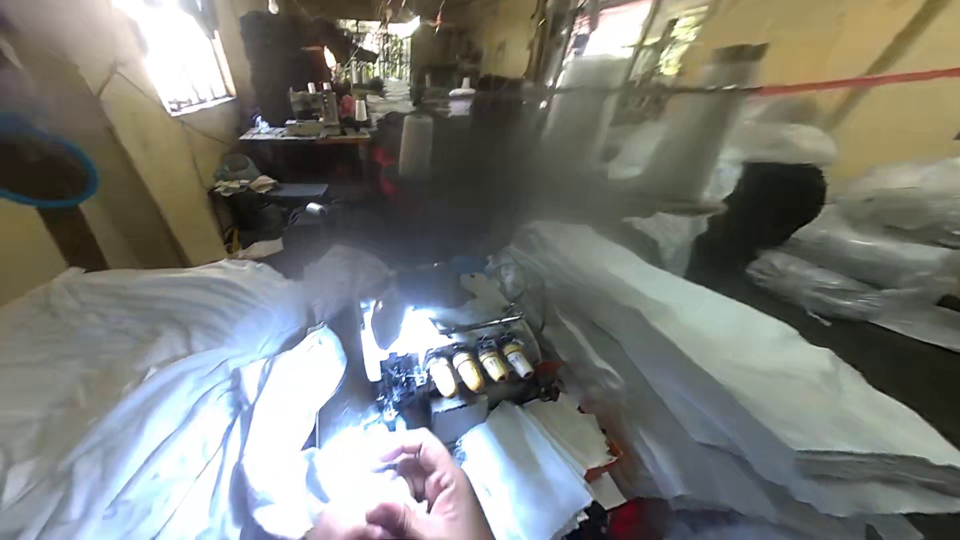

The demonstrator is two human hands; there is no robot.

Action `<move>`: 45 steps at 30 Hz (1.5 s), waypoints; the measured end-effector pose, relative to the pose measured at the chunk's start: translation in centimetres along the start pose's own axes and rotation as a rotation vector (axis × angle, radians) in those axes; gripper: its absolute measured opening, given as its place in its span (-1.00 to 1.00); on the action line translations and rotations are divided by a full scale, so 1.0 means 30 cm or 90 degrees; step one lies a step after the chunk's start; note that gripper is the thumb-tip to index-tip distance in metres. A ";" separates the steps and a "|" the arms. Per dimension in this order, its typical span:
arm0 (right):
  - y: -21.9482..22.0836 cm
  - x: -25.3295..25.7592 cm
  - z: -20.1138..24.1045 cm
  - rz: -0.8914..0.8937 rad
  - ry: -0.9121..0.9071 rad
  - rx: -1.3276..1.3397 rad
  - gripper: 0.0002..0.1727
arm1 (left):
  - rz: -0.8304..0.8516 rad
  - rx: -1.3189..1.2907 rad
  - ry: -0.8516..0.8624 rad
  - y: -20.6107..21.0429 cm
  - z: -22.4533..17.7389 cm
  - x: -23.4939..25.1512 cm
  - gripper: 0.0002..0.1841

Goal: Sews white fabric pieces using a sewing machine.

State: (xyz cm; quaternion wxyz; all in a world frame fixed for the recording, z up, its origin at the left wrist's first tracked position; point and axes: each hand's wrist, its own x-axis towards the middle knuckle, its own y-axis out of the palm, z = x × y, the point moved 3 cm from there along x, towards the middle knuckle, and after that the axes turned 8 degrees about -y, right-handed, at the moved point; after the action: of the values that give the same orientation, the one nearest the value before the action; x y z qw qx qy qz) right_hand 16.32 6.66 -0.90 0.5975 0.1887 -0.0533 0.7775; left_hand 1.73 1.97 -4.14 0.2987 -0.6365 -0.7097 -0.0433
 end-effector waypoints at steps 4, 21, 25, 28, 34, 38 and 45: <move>0.028 0.026 -0.017 -0.040 0.066 0.063 -0.54 | -0.033 -0.153 -0.099 0.094 -0.003 -0.026 -0.83; -0.073 -0.051 -0.104 0.061 -0.075 -0.507 -0.67 | 0.071 0.550 -0.098 0.038 0.089 0.350 -0.65; -0.075 -0.040 -0.102 0.015 -0.084 -0.582 -0.65 | 0.031 0.536 -0.038 0.066 0.112 0.408 -0.72; -0.073 -0.053 -0.089 0.020 -0.084 -0.583 -0.63 | -0.073 0.574 0.064 0.062 0.090 0.360 -0.73; -0.219 -0.119 -0.029 -0.034 -0.068 -0.828 -0.67 | 0.025 0.471 0.081 0.087 0.041 0.128 -0.73; -0.297 -0.133 -0.067 -0.061 -0.029 -0.956 -0.83 | 0.014 0.428 0.081 0.091 0.094 0.090 -0.74; -0.365 -0.109 -0.029 -0.064 0.043 -0.743 -0.83 | 0.025 0.245 0.028 0.046 -0.004 0.027 -0.83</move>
State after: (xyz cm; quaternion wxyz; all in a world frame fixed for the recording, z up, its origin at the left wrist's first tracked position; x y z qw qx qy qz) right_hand 27.22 7.04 -4.44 0.6402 -0.1938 -0.4446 0.5958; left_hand 3.06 2.90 -4.10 0.4312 -0.5806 -0.6854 0.0850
